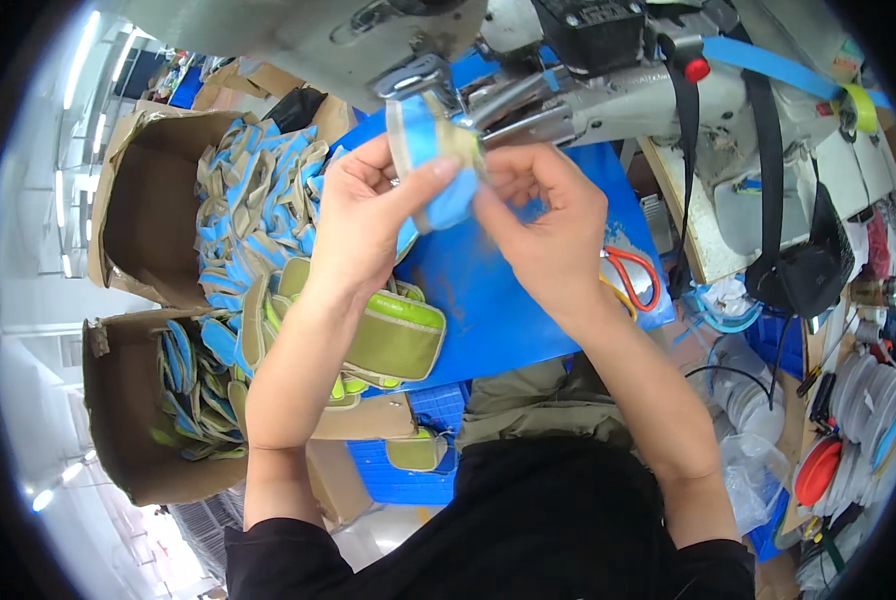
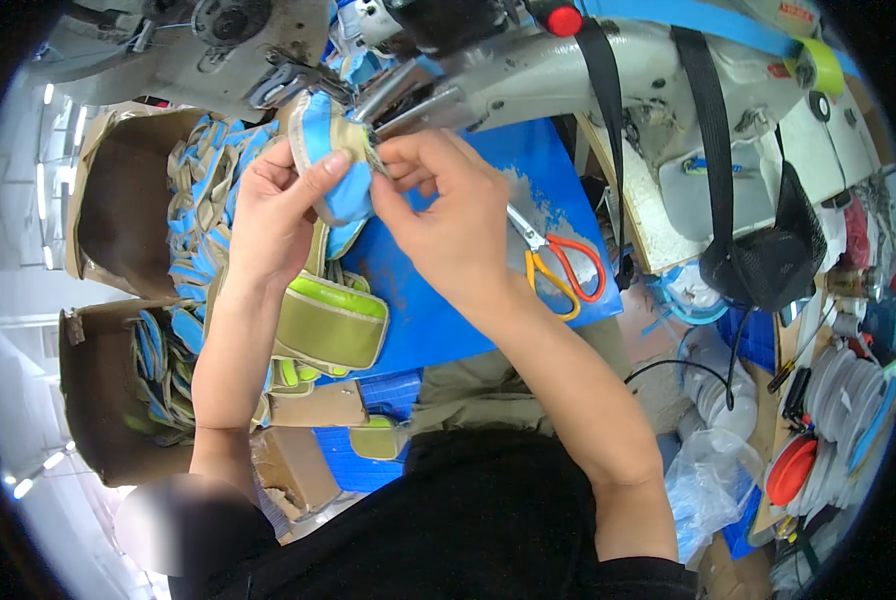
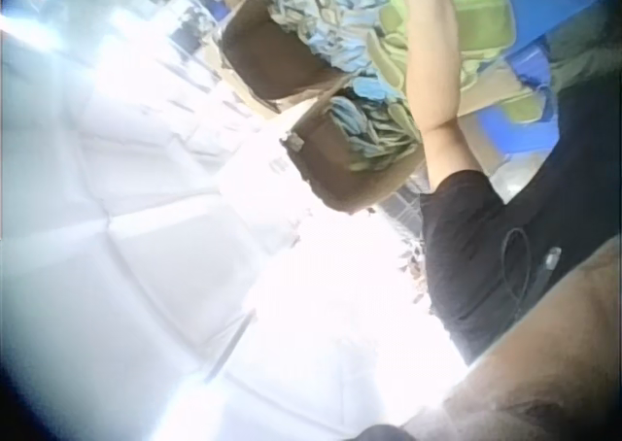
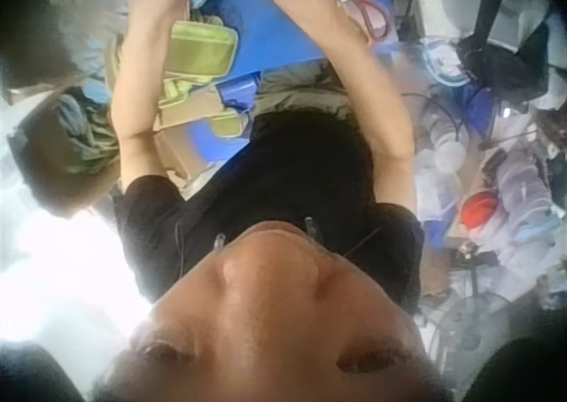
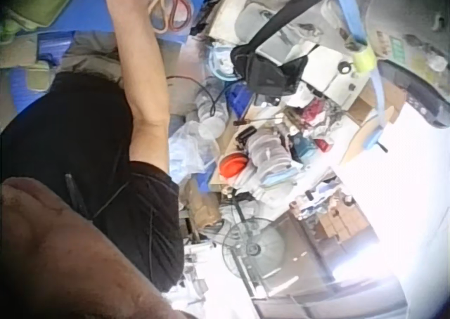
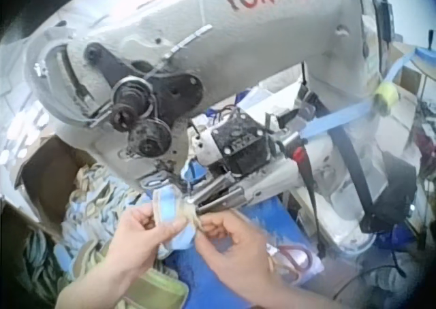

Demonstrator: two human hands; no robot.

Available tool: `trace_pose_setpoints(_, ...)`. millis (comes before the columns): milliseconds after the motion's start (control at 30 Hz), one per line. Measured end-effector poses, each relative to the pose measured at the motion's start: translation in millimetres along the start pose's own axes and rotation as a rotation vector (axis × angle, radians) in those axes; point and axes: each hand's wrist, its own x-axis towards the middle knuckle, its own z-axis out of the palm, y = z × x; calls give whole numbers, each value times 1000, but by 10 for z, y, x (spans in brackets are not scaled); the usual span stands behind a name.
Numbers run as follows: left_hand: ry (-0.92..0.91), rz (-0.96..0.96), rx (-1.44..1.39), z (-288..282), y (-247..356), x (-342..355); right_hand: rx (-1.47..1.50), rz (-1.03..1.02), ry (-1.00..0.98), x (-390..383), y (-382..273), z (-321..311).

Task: The person is sewing light blue and beige fabric pieces using a sewing machine. They repeatedly feed the fabric through the machine, guide it with their hands, and cut the thread with scissors. The person also handles a stack of green mesh fabric pieces, placing them on the table.

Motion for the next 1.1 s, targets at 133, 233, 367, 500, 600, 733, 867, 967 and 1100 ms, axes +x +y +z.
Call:
trace_pose_setpoints(133,-37,-29,-69,-4,-4,21,-118,-109,-2,-3,-26,-31)
trace_pose_setpoints(233,-41,-37,-114,-3,-32,33,-137,-139,2,-8,-12,-27)
trace_pose_setpoints(367,-51,-23,-103,-12,-57,37,-110,-104,3,-10,8,-3)
trace_pose_setpoints(500,-40,20,-108,35,-112,55,-106,-114,11,-34,82,15)
trace_pose_setpoints(600,-48,24,-110,45,-112,66,-71,-76,18,-68,104,40)
trace_pose_setpoints(733,-34,20,-76,51,-88,72,4,-8,10,-110,107,44)
trace_pose_setpoints(867,-6,-21,-91,24,-31,121,181,138,-42,-54,-69,38)
trace_pose_setpoints(967,20,-44,-95,68,39,120,298,304,-95,14,-224,-22)
trace_pose_setpoints(1100,38,13,-57,125,65,28,299,314,-119,67,-228,-72)
